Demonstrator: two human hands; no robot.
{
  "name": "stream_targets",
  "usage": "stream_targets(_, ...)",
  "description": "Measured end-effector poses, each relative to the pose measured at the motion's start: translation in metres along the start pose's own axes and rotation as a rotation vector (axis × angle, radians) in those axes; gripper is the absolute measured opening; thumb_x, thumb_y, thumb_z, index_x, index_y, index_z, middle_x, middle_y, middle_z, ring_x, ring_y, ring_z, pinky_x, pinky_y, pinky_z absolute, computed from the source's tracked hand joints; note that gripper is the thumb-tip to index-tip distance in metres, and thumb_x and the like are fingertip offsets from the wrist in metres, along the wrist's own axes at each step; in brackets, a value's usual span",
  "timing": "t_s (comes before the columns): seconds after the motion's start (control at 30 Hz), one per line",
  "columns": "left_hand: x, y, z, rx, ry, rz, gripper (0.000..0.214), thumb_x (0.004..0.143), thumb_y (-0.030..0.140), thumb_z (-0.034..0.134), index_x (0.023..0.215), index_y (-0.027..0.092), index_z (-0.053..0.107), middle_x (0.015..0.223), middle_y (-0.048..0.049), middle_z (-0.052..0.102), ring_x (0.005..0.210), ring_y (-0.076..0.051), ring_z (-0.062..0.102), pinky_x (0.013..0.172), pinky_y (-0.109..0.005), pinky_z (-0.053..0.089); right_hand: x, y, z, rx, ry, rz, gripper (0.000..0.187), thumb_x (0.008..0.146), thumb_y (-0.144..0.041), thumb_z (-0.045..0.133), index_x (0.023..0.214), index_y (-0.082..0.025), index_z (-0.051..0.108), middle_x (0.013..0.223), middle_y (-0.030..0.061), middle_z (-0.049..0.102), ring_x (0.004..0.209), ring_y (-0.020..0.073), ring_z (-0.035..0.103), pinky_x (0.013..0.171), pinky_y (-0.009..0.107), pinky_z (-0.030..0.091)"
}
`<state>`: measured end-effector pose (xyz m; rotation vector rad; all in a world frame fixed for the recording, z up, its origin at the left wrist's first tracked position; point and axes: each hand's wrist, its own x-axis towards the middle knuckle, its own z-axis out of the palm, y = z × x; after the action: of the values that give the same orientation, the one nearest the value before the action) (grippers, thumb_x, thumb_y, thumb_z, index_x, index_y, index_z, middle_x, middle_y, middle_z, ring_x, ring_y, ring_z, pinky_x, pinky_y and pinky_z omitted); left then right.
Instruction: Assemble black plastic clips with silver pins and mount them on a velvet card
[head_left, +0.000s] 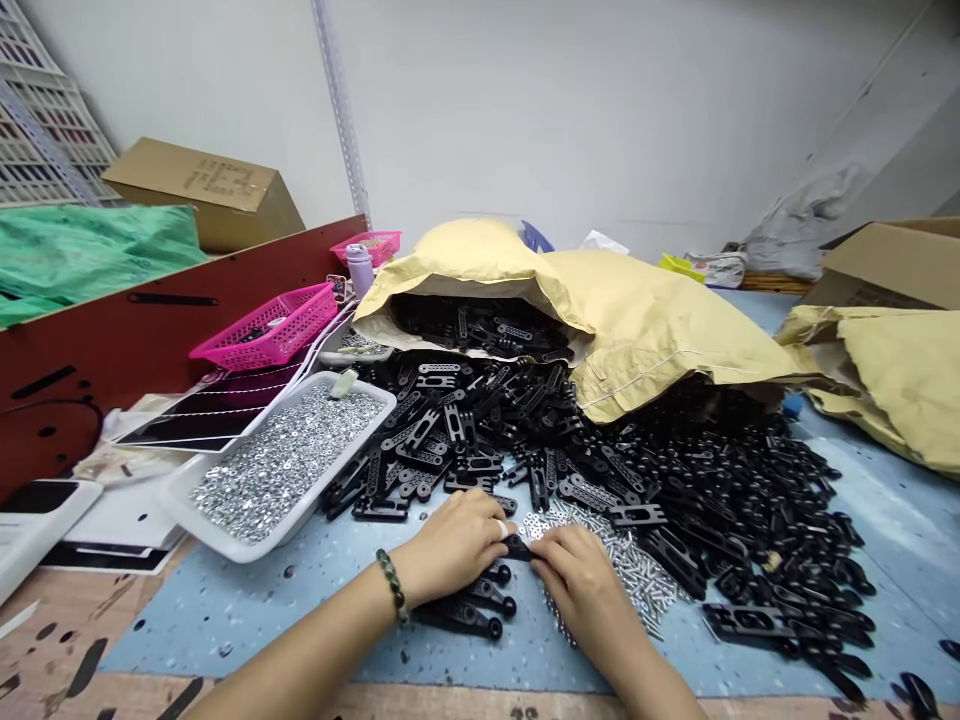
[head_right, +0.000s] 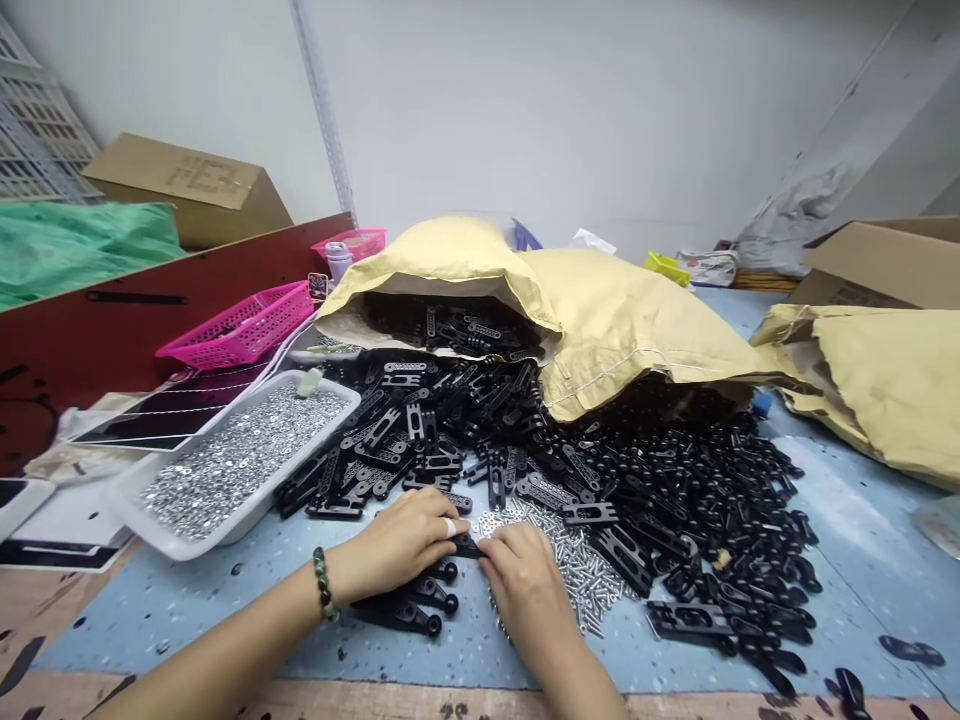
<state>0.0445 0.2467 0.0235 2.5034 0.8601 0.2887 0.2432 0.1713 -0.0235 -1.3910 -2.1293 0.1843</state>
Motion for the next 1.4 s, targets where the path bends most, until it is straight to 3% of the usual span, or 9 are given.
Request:
stream_targets(0.23, -0.01, 0.0, -0.01, 0.115, -0.066, -0.037, 0.022, 0.091, 0.022, 0.051, 0.105, 0.027, 0.067, 0.097, -0.0034, 0.064, 0.094, -0.022, 0.057, 0.082, -0.034, 0.041, 0.005, -0.013, -0.003, -0.007, -0.054, 0.031, 0.008, 0.089, -0.016, 0.054, 0.092, -0.021, 0.059, 0.089, 0.0052, 0.059, 0.084, 0.0226, 0.053, 0.075, 0.038, 0.046)
stream_targets(0.33, -0.015, 0.004, -0.016, 0.101, -0.064, -0.07, 0.017, 0.089, 0.023, 0.055, 0.101, 0.025, 0.068, 0.093, -0.0027, 0.065, 0.092, -0.022, 0.058, 0.083, -0.035, 0.042, 0.028, -0.016, -0.005, 0.003, -0.024, 0.103, 0.017, 0.089, -0.02, 0.056, 0.106, -0.022, 0.058, 0.101, 0.0077, 0.06, 0.094, 0.0246, 0.053, 0.081, 0.04, 0.046)
stream_targets(0.53, -0.005, 0.008, -0.016, 0.209, 0.226, -0.127, 0.019, 0.085, 0.023, 0.06, 0.104, 0.019, 0.059, 0.109, -0.0074, 0.058, 0.104, -0.026, 0.051, 0.089, -0.04, 0.043, 0.058, -0.017, -0.005, -0.023, -0.083, 0.061, 0.019, 0.085, -0.009, 0.054, 0.095, -0.022, 0.063, 0.09, 0.005, 0.065, 0.089, 0.0227, 0.057, 0.078, 0.036, 0.049)
stream_targets(0.67, 0.01, 0.004, -0.013, 0.224, 0.237, -0.06, 0.016, 0.094, 0.017, 0.043, 0.089, 0.018, 0.058, 0.108, -0.0075, 0.058, 0.099, -0.022, 0.053, 0.086, -0.036, 0.046, 0.055, 0.027, -0.048, -0.002, 0.076, 0.289, 0.031, 0.09, -0.019, 0.048, 0.121, -0.024, 0.054, 0.112, 0.0053, 0.063, 0.098, 0.0184, 0.059, 0.087, 0.031, 0.048)
stream_targets(0.77, 0.014, 0.004, -0.018, 0.172, 0.16, -0.082, 0.014, 0.095, 0.019, 0.042, 0.099, 0.019, 0.056, 0.102, -0.0045, 0.06, 0.092, -0.018, 0.057, 0.083, -0.032, 0.047, 0.06, 0.084, -0.083, -0.213, 0.237, 0.654, 0.028, 0.091, -0.019, 0.042, 0.111, -0.016, 0.06, 0.11, 0.0147, 0.062, 0.104, 0.0264, 0.058, 0.089, 0.04, 0.045)
stream_targets(0.87, 0.015, 0.006, -0.021, 0.24, 0.051, -0.14, 0.019, 0.089, 0.02, 0.053, 0.108, 0.02, 0.056, 0.102, -0.0048, 0.062, 0.096, -0.022, 0.057, 0.084, -0.035, 0.046, 0.073, 0.125, -0.091, -0.243, 0.186, 0.731, 0.016, 0.077, -0.013, 0.06, 0.092, -0.014, 0.066, 0.09, 0.015, 0.067, 0.094, 0.0311, 0.061, 0.083, 0.042, 0.046)
stream_targets(0.97, 0.021, 0.005, -0.018, 0.311, 0.031, -0.188, 0.014, 0.081, 0.016, 0.061, 0.094, 0.017, 0.061, 0.101, -0.0084, 0.061, 0.095, -0.027, 0.056, 0.08, -0.039, 0.046, 0.082, 0.137, -0.085, -0.223, 0.176, 0.739, 0.014, 0.069, -0.004, 0.061, 0.078, -0.015, 0.065, 0.076, 0.0122, 0.066, 0.088, 0.0316, 0.062, 0.083, 0.045, 0.045)
stream_targets(1.2, 0.025, -0.003, -0.015, 0.208, 0.1, -0.183, 0.01, 0.078, 0.009, 0.059, 0.082, 0.017, 0.057, 0.104, -0.0098, 0.059, 0.1, -0.029, 0.053, 0.085, -0.043, 0.041, 0.067, 0.096, -0.088, 0.021, 0.418, 0.592, 0.02, 0.091, -0.031, 0.043, 0.101, -0.019, 0.056, 0.104, 0.0135, 0.063, 0.097, 0.0276, 0.06, 0.088, 0.047, 0.046)
stream_targets(1.4, 0.023, 0.011, -0.023, -0.151, 0.248, -0.236, 0.016, 0.097, 0.026, 0.032, 0.109, 0.02, 0.042, 0.085, -0.0034, 0.062, 0.078, -0.019, 0.061, 0.072, -0.033, 0.048, 0.069, 0.006, -0.034, 1.04, 0.324, 0.48, 0.026, 0.082, -0.043, 0.062, 0.094, -0.021, 0.055, 0.09, 0.0027, 0.062, 0.076, 0.0186, 0.066, 0.074, 0.037, 0.054)
